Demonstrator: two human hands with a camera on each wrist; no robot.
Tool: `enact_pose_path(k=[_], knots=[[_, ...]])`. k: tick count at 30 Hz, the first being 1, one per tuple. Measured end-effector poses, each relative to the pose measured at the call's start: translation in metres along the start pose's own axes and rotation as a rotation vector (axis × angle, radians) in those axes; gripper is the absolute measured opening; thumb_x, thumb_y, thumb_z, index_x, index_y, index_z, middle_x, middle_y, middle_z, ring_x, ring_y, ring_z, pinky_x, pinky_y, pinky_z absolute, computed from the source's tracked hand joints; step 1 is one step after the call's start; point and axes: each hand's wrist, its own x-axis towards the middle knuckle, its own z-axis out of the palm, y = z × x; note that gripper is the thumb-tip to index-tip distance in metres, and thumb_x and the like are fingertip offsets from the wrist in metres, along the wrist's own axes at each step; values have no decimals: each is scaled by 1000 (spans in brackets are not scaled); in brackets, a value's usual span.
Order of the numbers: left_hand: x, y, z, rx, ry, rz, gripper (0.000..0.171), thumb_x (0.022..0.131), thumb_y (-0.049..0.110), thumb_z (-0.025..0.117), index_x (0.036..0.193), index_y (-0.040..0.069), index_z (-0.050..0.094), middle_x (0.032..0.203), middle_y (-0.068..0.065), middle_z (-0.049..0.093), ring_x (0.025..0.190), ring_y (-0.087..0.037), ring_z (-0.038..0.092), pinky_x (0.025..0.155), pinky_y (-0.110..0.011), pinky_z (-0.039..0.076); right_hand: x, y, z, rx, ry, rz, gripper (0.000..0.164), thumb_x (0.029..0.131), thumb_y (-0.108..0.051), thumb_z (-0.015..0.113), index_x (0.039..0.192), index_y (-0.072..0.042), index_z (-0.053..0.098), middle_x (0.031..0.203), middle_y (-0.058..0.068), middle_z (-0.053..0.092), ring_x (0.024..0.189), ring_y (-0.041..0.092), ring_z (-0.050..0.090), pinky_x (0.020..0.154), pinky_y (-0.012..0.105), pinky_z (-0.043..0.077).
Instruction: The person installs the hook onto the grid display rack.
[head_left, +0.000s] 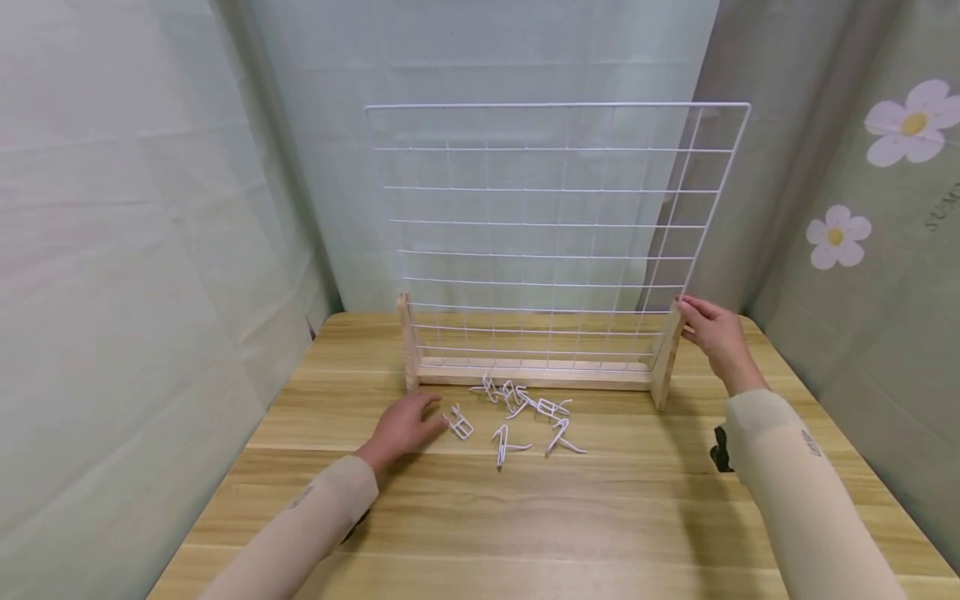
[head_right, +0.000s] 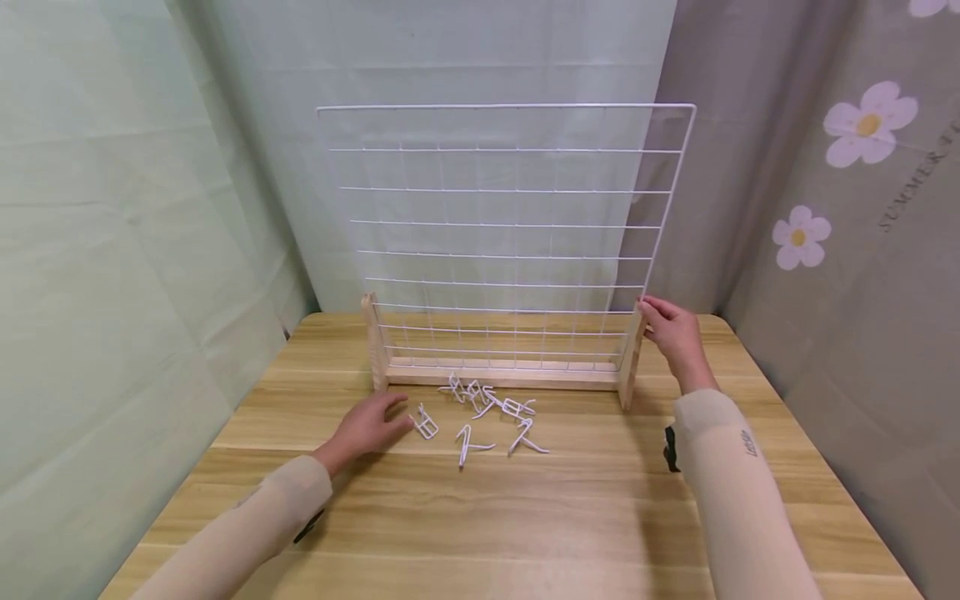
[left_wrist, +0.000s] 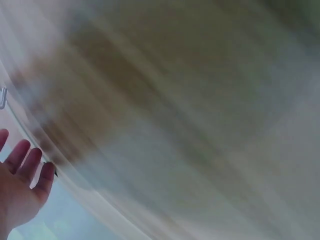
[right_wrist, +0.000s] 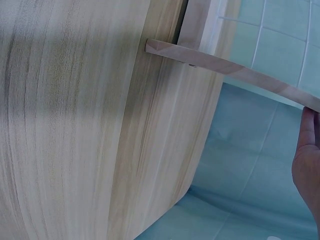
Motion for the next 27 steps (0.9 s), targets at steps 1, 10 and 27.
enact_pose_path(k=[1, 10, 27], knots=[[1, 1, 0, 6, 5, -7, 47, 89, 29, 74, 125, 0, 63, 125, -18, 63, 118, -37, 57, 99, -52, 44, 0, 0, 0, 2, -3, 0, 62, 103, -40, 46, 150, -1, 39, 153, 23, 36, 139, 37, 37, 107, 45, 37], [1, 10, 1, 23, 39, -39, 47, 89, 30, 75, 124, -1, 63, 126, -19, 63, 117, -37, 58, 98, -53, 45, 0, 1, -1, 8, -17, -6, 63, 103, -42, 46, 150, 0, 37, 154, 23, 35, 139, 37, 37, 107, 45, 37], [-13, 40, 16, 107, 31, -141, 71, 82, 49, 77, 131, 1, 59, 127, -21, 58, 118, -38, 54, 97, -58, 41, 2, 2, -1, 27, -11, -2, 63, 103, -41, 47, 150, 0, 38, 155, 22, 34, 140, 37, 35, 108, 47, 36]])
